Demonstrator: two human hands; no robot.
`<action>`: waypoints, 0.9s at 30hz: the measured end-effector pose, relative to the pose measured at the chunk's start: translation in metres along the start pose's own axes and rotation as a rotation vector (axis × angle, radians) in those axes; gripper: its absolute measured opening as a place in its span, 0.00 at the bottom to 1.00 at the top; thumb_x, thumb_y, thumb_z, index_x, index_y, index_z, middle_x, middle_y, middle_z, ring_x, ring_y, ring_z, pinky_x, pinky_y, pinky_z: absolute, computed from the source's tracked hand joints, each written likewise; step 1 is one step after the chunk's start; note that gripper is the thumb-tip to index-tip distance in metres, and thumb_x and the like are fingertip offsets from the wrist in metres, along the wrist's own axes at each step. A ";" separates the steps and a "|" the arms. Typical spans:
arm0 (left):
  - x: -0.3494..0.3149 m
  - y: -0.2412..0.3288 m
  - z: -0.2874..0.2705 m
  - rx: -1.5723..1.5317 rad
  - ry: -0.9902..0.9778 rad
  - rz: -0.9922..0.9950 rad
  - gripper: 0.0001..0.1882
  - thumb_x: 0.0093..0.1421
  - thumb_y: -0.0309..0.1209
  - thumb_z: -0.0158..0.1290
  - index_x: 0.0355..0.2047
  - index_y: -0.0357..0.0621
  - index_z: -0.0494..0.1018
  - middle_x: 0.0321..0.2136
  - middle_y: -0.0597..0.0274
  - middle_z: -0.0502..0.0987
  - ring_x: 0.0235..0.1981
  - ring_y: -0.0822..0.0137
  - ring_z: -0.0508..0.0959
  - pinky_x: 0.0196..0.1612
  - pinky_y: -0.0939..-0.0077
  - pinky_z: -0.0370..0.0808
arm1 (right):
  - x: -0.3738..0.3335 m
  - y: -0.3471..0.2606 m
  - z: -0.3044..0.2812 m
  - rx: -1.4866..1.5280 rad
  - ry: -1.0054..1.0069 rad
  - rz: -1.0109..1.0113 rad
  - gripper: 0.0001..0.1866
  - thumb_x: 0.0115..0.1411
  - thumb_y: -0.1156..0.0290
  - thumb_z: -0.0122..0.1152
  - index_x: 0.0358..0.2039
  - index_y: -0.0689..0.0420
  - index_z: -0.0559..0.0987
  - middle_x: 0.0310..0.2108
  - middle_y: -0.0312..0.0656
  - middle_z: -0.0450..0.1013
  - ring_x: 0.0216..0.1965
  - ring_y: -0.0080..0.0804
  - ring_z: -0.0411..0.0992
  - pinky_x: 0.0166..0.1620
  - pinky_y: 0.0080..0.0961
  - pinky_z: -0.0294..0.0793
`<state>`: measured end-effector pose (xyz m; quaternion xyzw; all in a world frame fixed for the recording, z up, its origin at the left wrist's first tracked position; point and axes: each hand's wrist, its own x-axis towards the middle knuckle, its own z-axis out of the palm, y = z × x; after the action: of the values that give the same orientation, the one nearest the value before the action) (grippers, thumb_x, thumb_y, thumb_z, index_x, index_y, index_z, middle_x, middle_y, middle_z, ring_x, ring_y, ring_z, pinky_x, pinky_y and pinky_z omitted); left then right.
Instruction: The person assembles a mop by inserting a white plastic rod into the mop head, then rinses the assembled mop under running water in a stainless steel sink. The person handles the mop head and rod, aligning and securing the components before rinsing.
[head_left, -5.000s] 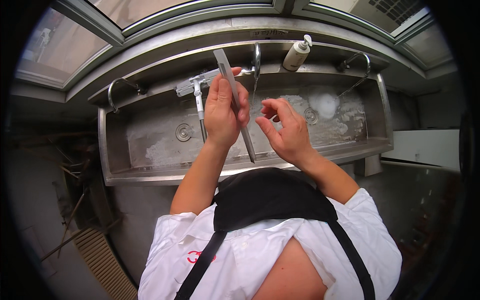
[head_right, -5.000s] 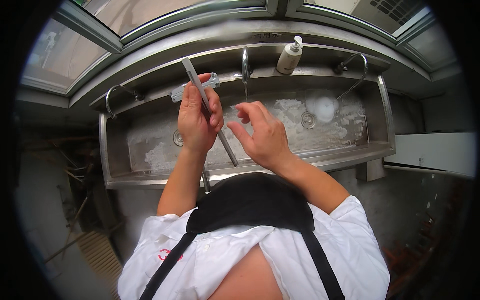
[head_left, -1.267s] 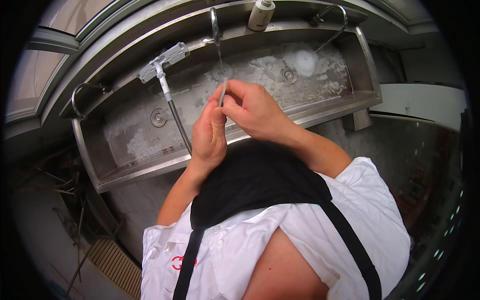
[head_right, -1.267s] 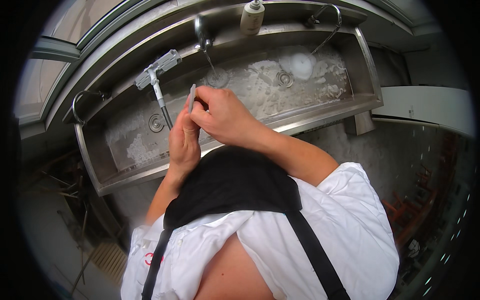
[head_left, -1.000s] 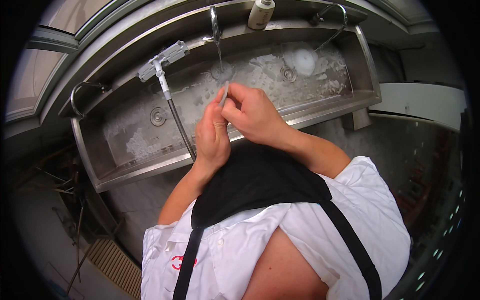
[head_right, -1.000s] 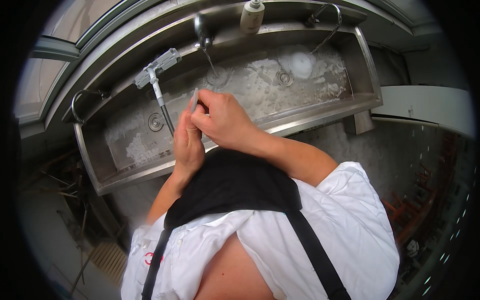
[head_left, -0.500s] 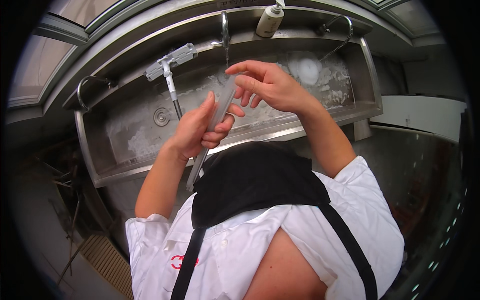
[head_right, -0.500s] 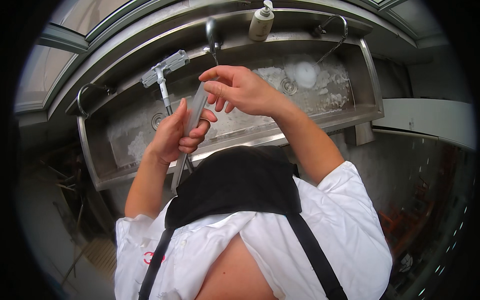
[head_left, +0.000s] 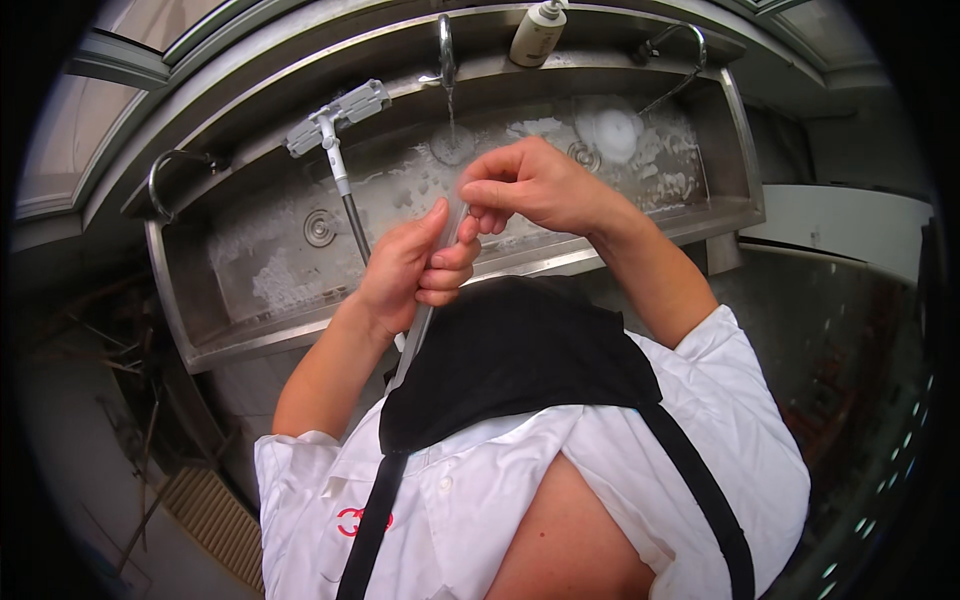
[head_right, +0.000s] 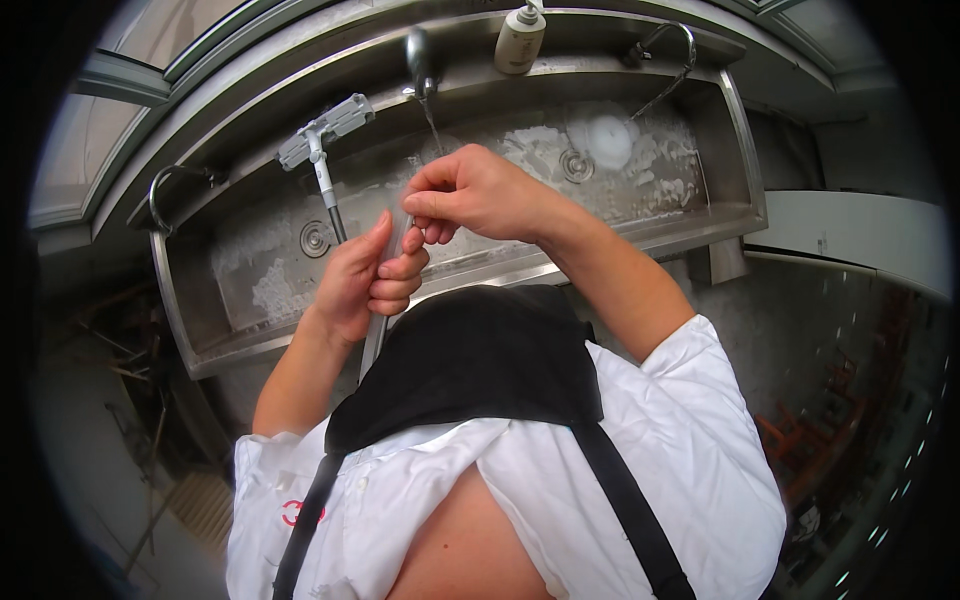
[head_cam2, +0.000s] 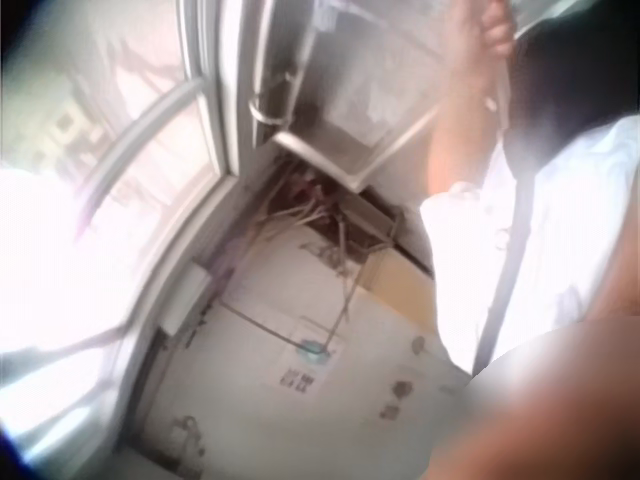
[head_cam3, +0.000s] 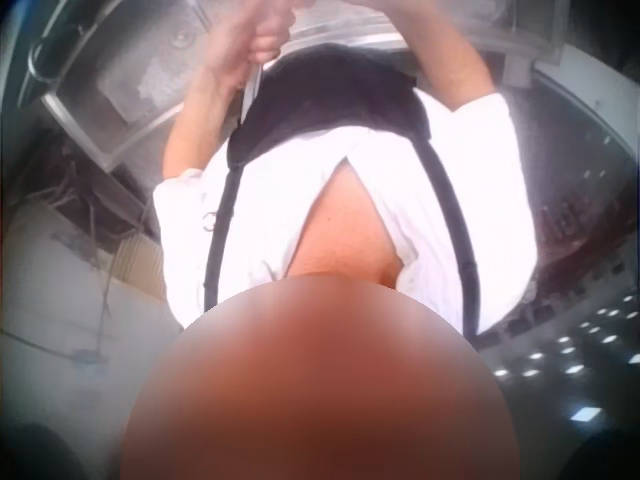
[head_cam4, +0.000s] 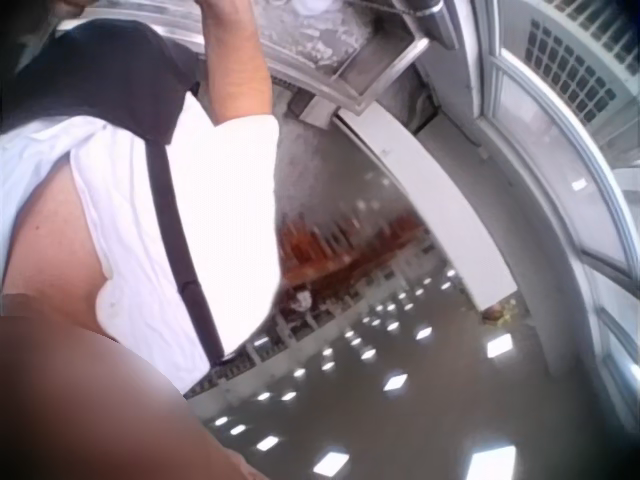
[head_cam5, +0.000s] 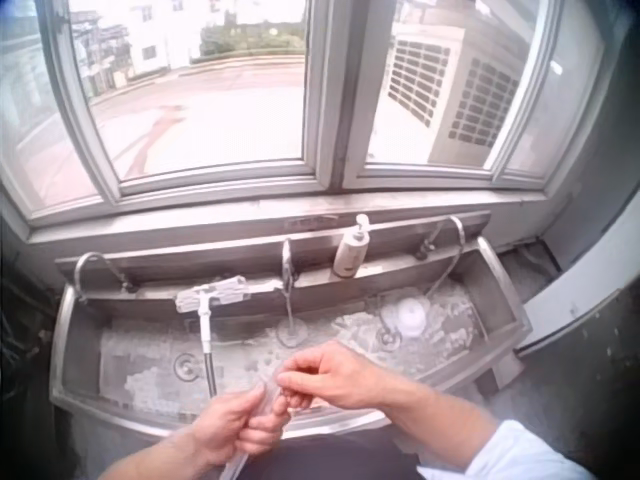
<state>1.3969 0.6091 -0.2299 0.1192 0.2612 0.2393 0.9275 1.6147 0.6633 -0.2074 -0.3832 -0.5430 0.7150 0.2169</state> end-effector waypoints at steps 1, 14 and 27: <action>0.000 -0.003 -0.001 0.001 -0.003 0.000 0.22 0.74 0.52 0.34 0.38 0.49 0.66 0.21 0.76 0.55 0.15 0.84 0.48 0.14 0.88 0.44 | -0.002 0.001 -0.001 0.009 -0.003 0.013 0.13 0.66 0.67 0.59 0.39 0.66 0.82 0.29 0.38 0.80 0.29 0.18 0.75 0.34 0.18 0.77; 0.001 -0.010 0.001 0.079 -0.081 0.028 0.30 0.74 0.54 0.28 0.48 0.40 0.68 0.20 0.73 0.59 0.13 0.81 0.54 0.12 0.88 0.52 | -0.002 0.000 -0.014 -0.017 -0.076 0.025 0.12 0.65 0.68 0.62 0.41 0.64 0.82 0.30 0.38 0.79 0.31 0.21 0.77 0.37 0.19 0.79; 0.004 -0.021 -0.028 -0.038 -0.087 0.006 0.25 0.75 0.51 0.30 0.41 0.44 0.67 0.22 0.70 0.59 0.17 0.79 0.58 0.14 0.88 0.58 | 0.013 0.015 -0.020 0.009 0.051 0.041 0.12 0.65 0.66 0.63 0.41 0.64 0.81 0.31 0.39 0.79 0.32 0.24 0.78 0.39 0.21 0.80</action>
<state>1.3928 0.5959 -0.2618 0.1129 0.2155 0.2416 0.9394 1.6237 0.6799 -0.2281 -0.4116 -0.5260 0.7117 0.2177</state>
